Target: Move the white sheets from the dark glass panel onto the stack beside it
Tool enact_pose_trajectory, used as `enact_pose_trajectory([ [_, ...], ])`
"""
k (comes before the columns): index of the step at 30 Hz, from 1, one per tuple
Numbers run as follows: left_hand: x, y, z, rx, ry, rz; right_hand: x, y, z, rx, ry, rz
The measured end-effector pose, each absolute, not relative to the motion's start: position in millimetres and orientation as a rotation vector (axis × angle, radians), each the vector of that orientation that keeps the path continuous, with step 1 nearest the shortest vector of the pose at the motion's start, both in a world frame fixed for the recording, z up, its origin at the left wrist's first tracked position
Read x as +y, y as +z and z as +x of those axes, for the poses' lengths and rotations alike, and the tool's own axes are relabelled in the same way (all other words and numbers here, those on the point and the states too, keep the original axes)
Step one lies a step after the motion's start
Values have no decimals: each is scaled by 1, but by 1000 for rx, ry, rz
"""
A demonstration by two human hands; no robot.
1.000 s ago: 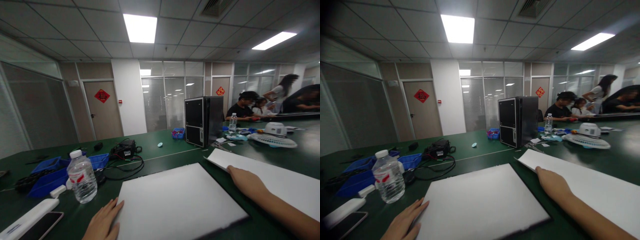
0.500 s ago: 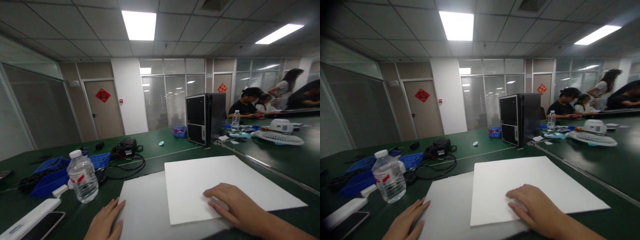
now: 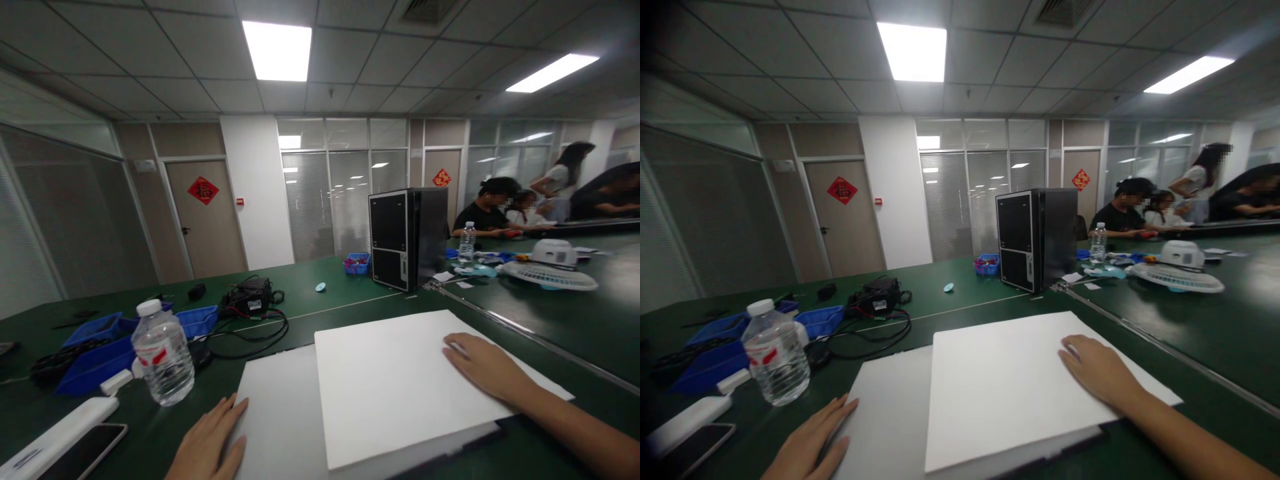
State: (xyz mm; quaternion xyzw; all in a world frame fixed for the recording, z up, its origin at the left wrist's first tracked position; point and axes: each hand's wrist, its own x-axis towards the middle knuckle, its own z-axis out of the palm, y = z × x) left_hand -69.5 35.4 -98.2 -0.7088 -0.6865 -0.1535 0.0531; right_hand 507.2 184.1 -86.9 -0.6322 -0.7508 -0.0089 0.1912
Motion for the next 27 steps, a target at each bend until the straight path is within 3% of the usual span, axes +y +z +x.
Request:
enact_pose_trajectory([
  [10,34,-97,-70,-2061,-498,-2154,126,-59,433,-2404,99,-1502],
  [22,42,-113,-82,-1943,-448,-2166,117,-61,431,-2484,474,-1195],
  [27,45,-115,-86,-1895,-416,-2170,131,-62,444,-2336,321,-1347],
])
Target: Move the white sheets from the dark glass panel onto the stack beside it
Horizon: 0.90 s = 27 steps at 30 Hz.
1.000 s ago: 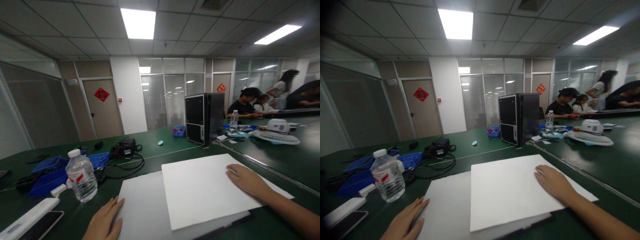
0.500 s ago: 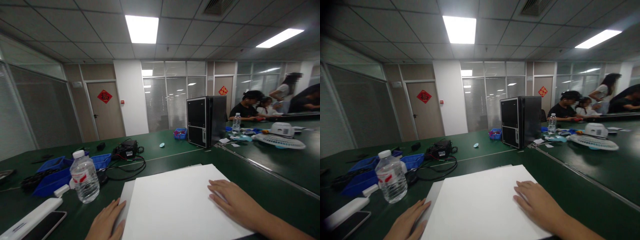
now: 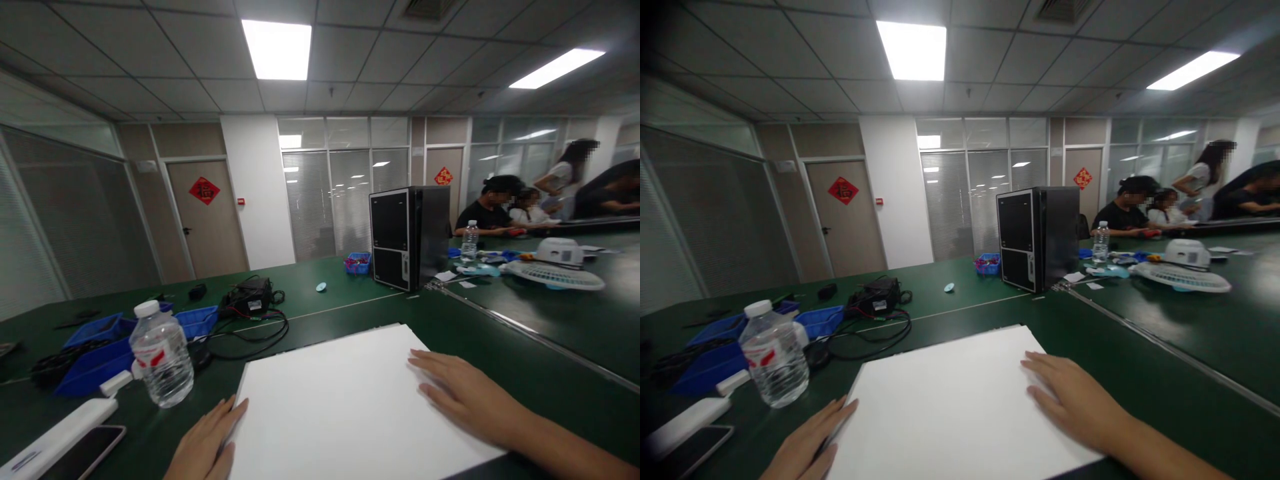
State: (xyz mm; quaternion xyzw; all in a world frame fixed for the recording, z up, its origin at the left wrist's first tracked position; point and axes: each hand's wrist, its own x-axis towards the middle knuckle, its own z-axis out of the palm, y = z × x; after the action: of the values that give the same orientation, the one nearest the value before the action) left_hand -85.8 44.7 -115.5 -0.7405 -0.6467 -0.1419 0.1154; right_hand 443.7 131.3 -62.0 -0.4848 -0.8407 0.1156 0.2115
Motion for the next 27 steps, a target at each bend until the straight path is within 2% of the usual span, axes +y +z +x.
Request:
enact_pose_trajectory([
  [18,40,-98,-72,-1907,-281,-2173,146,-78,450,-2255,109,-1640],
  [23,40,-103,-76,-1903,-393,-2150,147,-78,451,-2197,242,-1626],
  [27,42,-107,-79,-1887,-507,-2140,147,-71,450,-1993,561,-1504],
])
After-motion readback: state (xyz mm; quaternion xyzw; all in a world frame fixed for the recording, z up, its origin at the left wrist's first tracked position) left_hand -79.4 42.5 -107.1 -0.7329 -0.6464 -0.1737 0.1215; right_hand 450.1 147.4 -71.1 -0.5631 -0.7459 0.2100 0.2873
